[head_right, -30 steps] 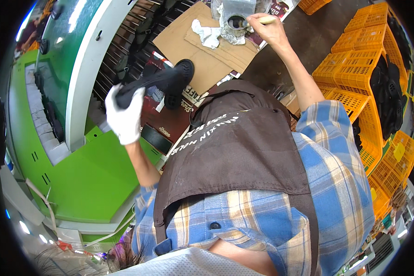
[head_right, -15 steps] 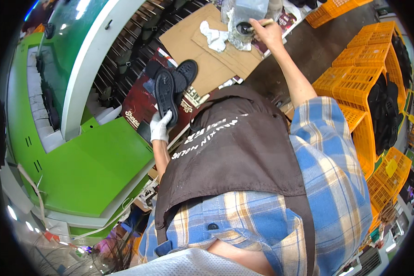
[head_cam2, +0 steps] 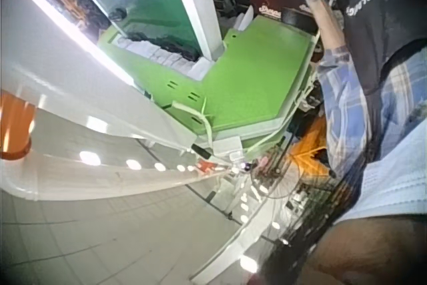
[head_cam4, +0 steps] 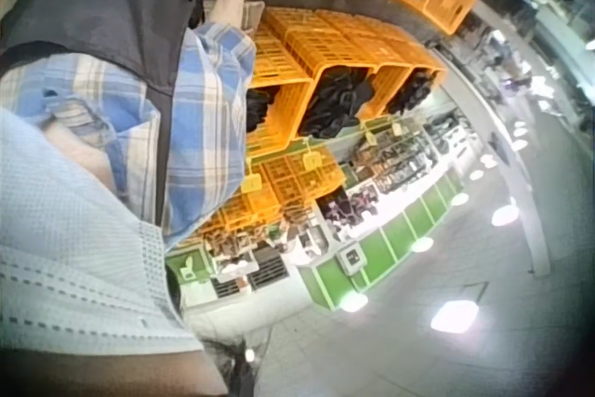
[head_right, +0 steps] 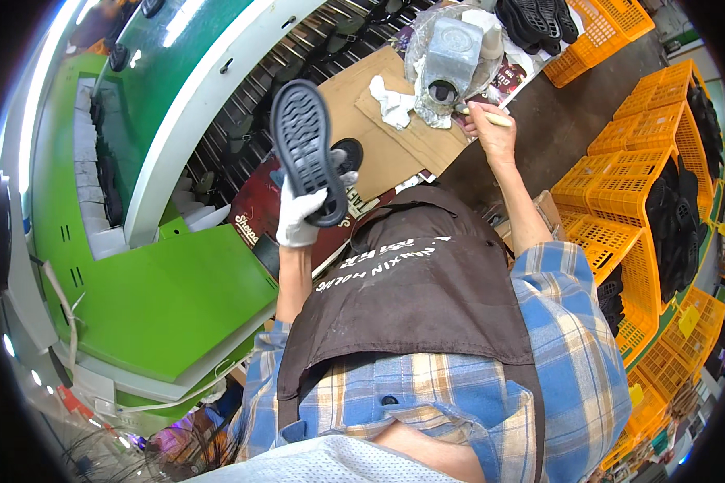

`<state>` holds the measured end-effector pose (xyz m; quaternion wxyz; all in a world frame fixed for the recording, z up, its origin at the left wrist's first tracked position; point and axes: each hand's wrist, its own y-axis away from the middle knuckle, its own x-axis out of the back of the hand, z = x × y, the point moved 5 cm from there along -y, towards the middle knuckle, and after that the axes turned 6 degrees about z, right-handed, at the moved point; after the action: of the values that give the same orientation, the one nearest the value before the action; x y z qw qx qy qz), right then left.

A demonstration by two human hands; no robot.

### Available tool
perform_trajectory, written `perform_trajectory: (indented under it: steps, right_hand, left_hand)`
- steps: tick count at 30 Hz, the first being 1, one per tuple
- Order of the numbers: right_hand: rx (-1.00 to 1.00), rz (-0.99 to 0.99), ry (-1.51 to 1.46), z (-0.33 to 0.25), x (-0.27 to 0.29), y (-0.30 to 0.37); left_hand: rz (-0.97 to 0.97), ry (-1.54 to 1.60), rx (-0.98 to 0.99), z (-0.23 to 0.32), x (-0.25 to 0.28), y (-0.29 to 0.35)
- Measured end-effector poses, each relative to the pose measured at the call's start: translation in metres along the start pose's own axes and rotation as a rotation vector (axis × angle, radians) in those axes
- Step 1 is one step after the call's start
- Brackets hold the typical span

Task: Apply adhesive to the bottom of shoe soles using a brush before placing them on a conveyor belt.

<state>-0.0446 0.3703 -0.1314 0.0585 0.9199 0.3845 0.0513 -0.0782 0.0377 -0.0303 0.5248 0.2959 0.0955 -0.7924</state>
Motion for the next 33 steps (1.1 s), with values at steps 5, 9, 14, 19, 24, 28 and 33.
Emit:
perform_trajectory:
  steps: [5,9,14,19,24,28,33]
  right_hand:
    - [-0.163,-0.054,-0.442,-0.021,0.011,0.017]
    - [-0.042,-0.294,-0.576,-0.082,-0.010,0.048]
    - [0.159,-0.366,-0.347,-0.125,-0.054,0.074]
    - [0.189,-0.398,-0.233,-0.116,-0.077,0.073]
    - [0.136,-0.550,-0.175,-0.115,-0.091,0.095]
    - [0.092,-0.627,-0.143,-0.119,-0.099,0.118]
    - [0.061,-0.698,-0.112,-0.124,-0.102,0.141]
  left_hand:
    - [-0.029,0.231,0.131,-0.017,-0.015,-0.018]
    - [-0.039,0.289,0.217,-0.027,-0.026,-0.023]
    - [-0.051,0.333,0.336,-0.036,-0.044,-0.008]
    - [-0.112,0.345,0.348,-0.038,-0.053,-0.001]
    - [-0.061,0.341,0.380,-0.037,-0.042,-0.007]
    - [0.171,0.243,0.319,-0.033,-0.023,-0.020]
    - [0.133,0.396,0.240,-0.018,-0.016,-0.028]
